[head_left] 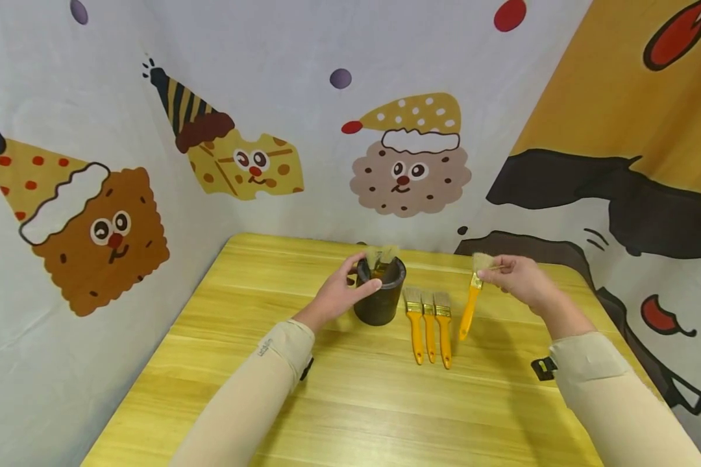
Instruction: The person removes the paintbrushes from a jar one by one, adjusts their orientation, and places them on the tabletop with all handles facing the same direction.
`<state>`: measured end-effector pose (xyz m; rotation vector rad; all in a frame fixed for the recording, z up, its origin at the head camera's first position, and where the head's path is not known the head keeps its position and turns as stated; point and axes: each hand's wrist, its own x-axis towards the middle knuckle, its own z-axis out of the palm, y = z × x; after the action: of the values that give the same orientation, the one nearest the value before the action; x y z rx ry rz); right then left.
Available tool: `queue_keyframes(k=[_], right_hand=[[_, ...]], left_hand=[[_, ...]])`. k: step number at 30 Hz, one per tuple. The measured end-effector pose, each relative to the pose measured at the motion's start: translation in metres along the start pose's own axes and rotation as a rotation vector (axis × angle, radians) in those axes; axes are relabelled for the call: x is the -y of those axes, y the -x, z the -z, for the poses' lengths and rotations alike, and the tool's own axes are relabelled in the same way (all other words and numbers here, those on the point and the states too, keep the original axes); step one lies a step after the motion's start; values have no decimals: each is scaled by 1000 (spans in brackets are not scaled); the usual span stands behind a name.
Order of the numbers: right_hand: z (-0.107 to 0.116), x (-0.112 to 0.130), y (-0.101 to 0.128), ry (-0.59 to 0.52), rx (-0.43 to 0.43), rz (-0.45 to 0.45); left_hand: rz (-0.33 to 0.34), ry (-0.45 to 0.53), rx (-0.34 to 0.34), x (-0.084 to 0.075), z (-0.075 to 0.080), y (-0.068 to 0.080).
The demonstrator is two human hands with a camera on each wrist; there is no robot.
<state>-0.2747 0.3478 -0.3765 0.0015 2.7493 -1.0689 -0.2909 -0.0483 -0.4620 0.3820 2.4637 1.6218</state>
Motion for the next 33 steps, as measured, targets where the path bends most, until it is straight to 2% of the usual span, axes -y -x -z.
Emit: queue_keyframes(k=[4, 7, 13, 18, 26, 33], right_hand=[[-14, -33, -8, 35, 137, -62], [-27, -46, -16, 44, 175, -80], [-46, -59, -26, 94, 148, -69], [-54, -64, -33, 106, 151, -64], [-62, -71, -44, 94, 124, -99], [-67, -79, -47, 57, 151, -53]], left_hand=[[-3, -2, -1, 1, 0, 0], [-8, 2, 0, 2, 0, 0], [-7, -2, 9, 1, -4, -1], [-5, 0, 4, 0, -4, -1], [-16, 3, 7, -1, -2, -1], [-3, -2, 2, 3, -1, -1]])
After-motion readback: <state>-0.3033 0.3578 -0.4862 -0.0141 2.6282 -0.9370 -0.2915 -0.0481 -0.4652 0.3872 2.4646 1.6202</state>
